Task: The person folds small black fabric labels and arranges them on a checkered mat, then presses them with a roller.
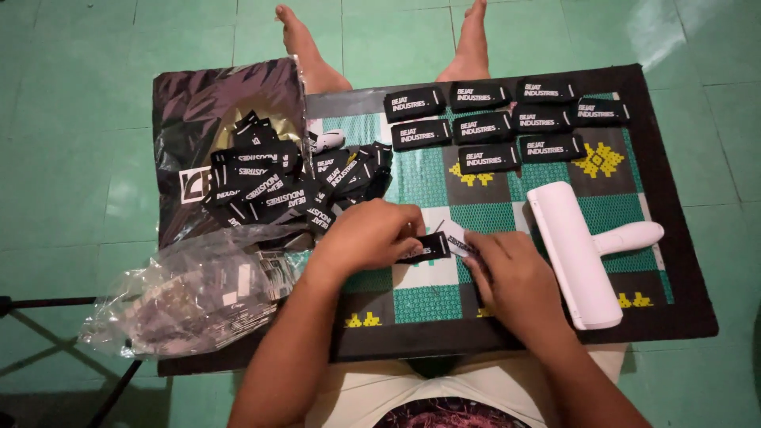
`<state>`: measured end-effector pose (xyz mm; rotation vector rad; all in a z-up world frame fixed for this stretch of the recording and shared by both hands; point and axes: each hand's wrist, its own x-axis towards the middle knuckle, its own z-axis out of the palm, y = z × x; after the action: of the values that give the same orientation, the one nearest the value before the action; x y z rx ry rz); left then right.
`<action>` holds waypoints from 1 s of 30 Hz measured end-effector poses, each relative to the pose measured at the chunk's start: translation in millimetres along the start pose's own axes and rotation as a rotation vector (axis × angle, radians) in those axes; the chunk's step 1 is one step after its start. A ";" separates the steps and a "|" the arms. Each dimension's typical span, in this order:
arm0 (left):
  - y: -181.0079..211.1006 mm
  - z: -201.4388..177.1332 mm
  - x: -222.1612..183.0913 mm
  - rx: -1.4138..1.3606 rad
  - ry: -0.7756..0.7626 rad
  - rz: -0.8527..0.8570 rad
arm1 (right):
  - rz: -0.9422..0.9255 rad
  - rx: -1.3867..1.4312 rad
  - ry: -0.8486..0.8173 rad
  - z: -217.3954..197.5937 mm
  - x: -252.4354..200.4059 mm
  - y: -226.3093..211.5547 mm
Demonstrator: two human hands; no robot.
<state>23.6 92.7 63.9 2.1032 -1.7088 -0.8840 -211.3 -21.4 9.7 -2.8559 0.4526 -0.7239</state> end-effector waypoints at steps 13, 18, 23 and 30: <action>10.5 9.1 4.7 0.156 0.514 0.349 | 0.291 0.285 0.116 -59.6 15.6 -14.8; 11.0 15.3 10.8 -0.123 0.649 0.686 | 0.616 1.079 0.160 -51.3 29.1 -14.3; 16.1 7.3 5.5 -0.329 0.650 0.679 | 0.703 1.246 0.019 -32.8 31.4 -3.6; 6.4 12.4 7.8 -0.502 0.561 0.527 | 0.519 0.768 -0.150 -43.6 47.3 -2.7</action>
<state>11.7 85.6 55.9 1.3076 -1.4318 -0.4371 -192.3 -37.8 69.0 -1.9413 0.6745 -0.4422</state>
